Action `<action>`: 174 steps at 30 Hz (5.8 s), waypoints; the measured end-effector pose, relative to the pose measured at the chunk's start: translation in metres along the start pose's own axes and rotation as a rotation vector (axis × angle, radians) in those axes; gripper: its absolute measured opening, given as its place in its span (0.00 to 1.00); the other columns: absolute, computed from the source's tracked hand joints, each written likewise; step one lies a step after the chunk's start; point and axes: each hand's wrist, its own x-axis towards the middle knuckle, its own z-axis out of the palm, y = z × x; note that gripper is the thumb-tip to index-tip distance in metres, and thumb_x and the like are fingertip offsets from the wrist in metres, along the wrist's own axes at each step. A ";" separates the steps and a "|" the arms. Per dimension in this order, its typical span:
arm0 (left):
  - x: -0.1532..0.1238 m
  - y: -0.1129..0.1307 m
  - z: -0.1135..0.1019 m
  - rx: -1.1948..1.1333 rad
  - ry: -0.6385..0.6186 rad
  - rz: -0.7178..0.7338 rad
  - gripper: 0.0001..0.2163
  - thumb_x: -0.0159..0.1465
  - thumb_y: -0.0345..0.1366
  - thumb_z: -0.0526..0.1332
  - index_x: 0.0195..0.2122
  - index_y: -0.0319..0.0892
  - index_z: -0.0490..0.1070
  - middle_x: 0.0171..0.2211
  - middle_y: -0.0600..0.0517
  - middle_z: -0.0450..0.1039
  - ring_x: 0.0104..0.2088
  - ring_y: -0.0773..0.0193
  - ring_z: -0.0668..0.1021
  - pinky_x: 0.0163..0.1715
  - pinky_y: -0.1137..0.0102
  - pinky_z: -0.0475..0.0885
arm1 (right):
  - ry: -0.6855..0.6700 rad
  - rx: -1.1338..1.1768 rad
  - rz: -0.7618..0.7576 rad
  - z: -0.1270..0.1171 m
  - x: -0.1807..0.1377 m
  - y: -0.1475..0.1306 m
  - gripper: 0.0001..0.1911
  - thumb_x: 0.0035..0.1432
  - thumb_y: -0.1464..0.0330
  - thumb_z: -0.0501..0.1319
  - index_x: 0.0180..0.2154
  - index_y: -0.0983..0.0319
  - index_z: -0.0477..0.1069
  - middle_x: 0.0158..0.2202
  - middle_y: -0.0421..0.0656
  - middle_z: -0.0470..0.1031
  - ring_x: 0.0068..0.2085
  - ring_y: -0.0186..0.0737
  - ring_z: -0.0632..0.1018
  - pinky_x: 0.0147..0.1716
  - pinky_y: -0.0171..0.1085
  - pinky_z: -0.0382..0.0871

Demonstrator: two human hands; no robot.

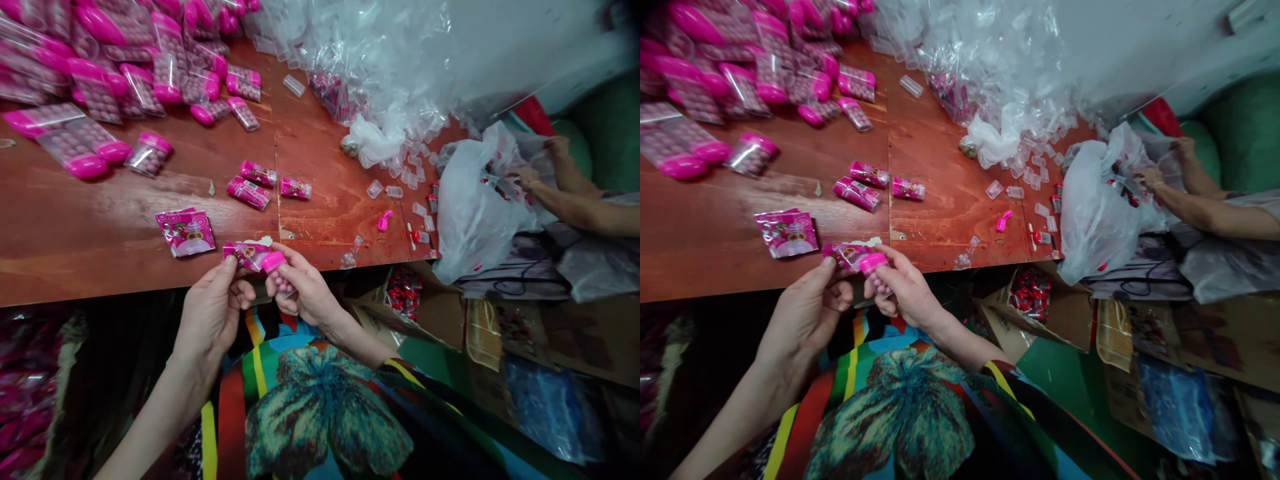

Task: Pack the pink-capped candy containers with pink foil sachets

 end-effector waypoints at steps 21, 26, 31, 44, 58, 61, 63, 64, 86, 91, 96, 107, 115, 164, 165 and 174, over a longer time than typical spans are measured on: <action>-0.008 0.006 0.006 0.096 -0.089 0.050 0.14 0.55 0.41 0.73 0.33 0.38 0.72 0.18 0.54 0.72 0.17 0.70 0.71 0.17 0.77 0.62 | 0.011 -0.243 -0.144 -0.006 0.005 0.016 0.33 0.65 0.58 0.61 0.66 0.56 0.51 0.29 0.36 0.69 0.28 0.31 0.70 0.24 0.30 0.62; -0.007 0.006 0.006 0.152 -0.185 -0.076 0.17 0.50 0.44 0.76 0.27 0.38 0.72 0.16 0.55 0.67 0.16 0.72 0.66 0.14 0.78 0.56 | -0.019 -0.230 -0.076 -0.004 0.008 0.015 0.30 0.65 0.56 0.59 0.63 0.57 0.54 0.30 0.37 0.68 0.27 0.32 0.70 0.25 0.32 0.65; -0.006 0.008 0.005 0.182 -0.195 -0.120 0.19 0.51 0.47 0.75 0.23 0.39 0.70 0.15 0.55 0.65 0.16 0.73 0.64 0.14 0.78 0.55 | -0.024 -0.450 -0.204 -0.008 0.013 0.018 0.31 0.66 0.58 0.60 0.66 0.55 0.53 0.29 0.35 0.66 0.28 0.33 0.69 0.29 0.34 0.66; 0.003 0.021 0.002 0.141 -0.147 -0.111 0.21 0.53 0.50 0.73 0.23 0.39 0.68 0.15 0.56 0.65 0.15 0.72 0.64 0.14 0.77 0.56 | -0.210 -0.110 0.019 0.000 0.013 0.012 0.31 0.69 0.57 0.53 0.68 0.53 0.46 0.26 0.32 0.63 0.18 0.26 0.55 0.17 0.28 0.54; -0.001 0.019 0.000 0.266 -0.278 -0.092 0.21 0.56 0.52 0.70 0.24 0.38 0.72 0.17 0.53 0.68 0.15 0.74 0.63 0.16 0.77 0.55 | -0.218 -0.027 0.023 -0.004 0.034 0.007 0.36 0.67 0.54 0.58 0.69 0.55 0.45 0.24 0.29 0.69 0.15 0.23 0.55 0.15 0.26 0.54; 0.002 0.020 0.000 0.229 -0.240 -0.044 0.20 0.57 0.51 0.70 0.23 0.40 0.70 0.15 0.54 0.66 0.15 0.72 0.65 0.17 0.76 0.58 | -0.205 -0.119 -0.042 -0.004 0.033 0.011 0.36 0.67 0.54 0.59 0.68 0.57 0.46 0.24 0.29 0.69 0.15 0.24 0.58 0.15 0.26 0.55; 0.004 0.018 0.002 0.226 -0.240 -0.028 0.18 0.57 0.49 0.70 0.23 0.41 0.69 0.13 0.56 0.64 0.16 0.70 0.67 0.20 0.76 0.61 | -0.189 -0.147 -0.060 -0.003 0.032 0.014 0.35 0.67 0.55 0.59 0.68 0.58 0.47 0.23 0.29 0.68 0.15 0.25 0.59 0.14 0.26 0.55; 0.004 0.017 0.003 0.228 -0.245 -0.025 0.18 0.57 0.48 0.71 0.23 0.41 0.69 0.13 0.56 0.64 0.16 0.70 0.67 0.20 0.75 0.61 | -0.183 -0.153 -0.065 -0.002 0.033 0.015 0.35 0.67 0.55 0.59 0.67 0.58 0.48 0.22 0.29 0.67 0.14 0.25 0.59 0.14 0.26 0.55; 0.024 0.034 -0.040 2.051 0.315 0.740 0.24 0.72 0.32 0.44 0.66 0.42 0.68 0.68 0.46 0.59 0.25 0.61 0.81 0.21 0.66 0.73 | 0.039 -1.411 -0.730 0.061 0.152 -0.037 0.18 0.71 0.71 0.50 0.55 0.64 0.72 0.46 0.51 0.78 0.48 0.45 0.78 0.51 0.42 0.72; 0.023 0.036 -0.042 1.977 0.328 0.813 0.22 0.74 0.37 0.46 0.63 0.43 0.71 0.65 0.45 0.65 0.25 0.59 0.82 0.22 0.65 0.74 | 0.212 -1.443 -0.470 0.110 0.213 -0.045 0.25 0.72 0.55 0.49 0.60 0.64 0.65 0.52 0.54 0.76 0.53 0.53 0.77 0.53 0.50 0.70; 0.022 0.034 -0.049 1.792 0.320 0.926 0.19 0.70 0.33 0.53 0.58 0.44 0.76 0.61 0.43 0.71 0.27 0.57 0.82 0.24 0.65 0.73 | 0.174 -1.480 -0.403 0.126 0.245 -0.041 0.22 0.64 0.59 0.59 0.54 0.66 0.65 0.53 0.57 0.74 0.55 0.59 0.75 0.54 0.55 0.69; 0.009 0.019 -0.060 1.266 0.382 1.288 0.18 0.64 0.32 0.65 0.55 0.53 0.78 0.69 0.43 0.60 0.51 0.48 0.81 0.41 0.63 0.76 | -0.072 -0.130 -0.101 0.046 0.118 -0.036 0.18 0.52 0.67 0.67 0.44 0.60 0.63 0.31 0.35 0.72 0.24 0.28 0.69 0.21 0.28 0.62; 0.008 0.004 -0.028 1.087 0.160 1.075 0.14 0.66 0.39 0.64 0.52 0.45 0.77 0.65 0.40 0.67 0.48 0.53 0.81 0.42 0.64 0.76 | 0.149 -0.132 -0.169 0.023 0.090 -0.008 0.26 0.45 0.63 0.75 0.44 0.60 0.69 0.37 0.38 0.74 0.37 0.34 0.75 0.44 0.37 0.73; 0.014 0.017 0.008 -0.130 0.034 -0.068 0.10 0.60 0.35 0.68 0.26 0.41 0.68 0.17 0.58 0.66 0.14 0.75 0.64 0.16 0.77 0.62 | 0.058 -0.328 -0.180 0.000 0.024 0.016 0.23 0.67 0.60 0.59 0.59 0.59 0.57 0.26 0.35 0.70 0.26 0.32 0.72 0.27 0.33 0.63; 0.014 0.017 0.007 -0.108 0.026 -0.069 0.11 0.60 0.36 0.68 0.25 0.41 0.68 0.15 0.59 0.64 0.14 0.74 0.64 0.16 0.77 0.63 | 0.044 -0.332 -0.176 0.000 0.023 0.015 0.24 0.67 0.60 0.60 0.60 0.59 0.57 0.26 0.35 0.70 0.27 0.32 0.72 0.28 0.33 0.64; 0.011 0.013 0.004 0.089 -0.069 -0.096 0.14 0.54 0.42 0.72 0.27 0.37 0.73 0.14 0.56 0.65 0.13 0.74 0.63 0.13 0.77 0.56 | 0.111 -0.297 -0.126 -0.005 0.028 0.005 0.31 0.65 0.55 0.60 0.62 0.59 0.54 0.23 0.33 0.69 0.23 0.32 0.69 0.21 0.32 0.55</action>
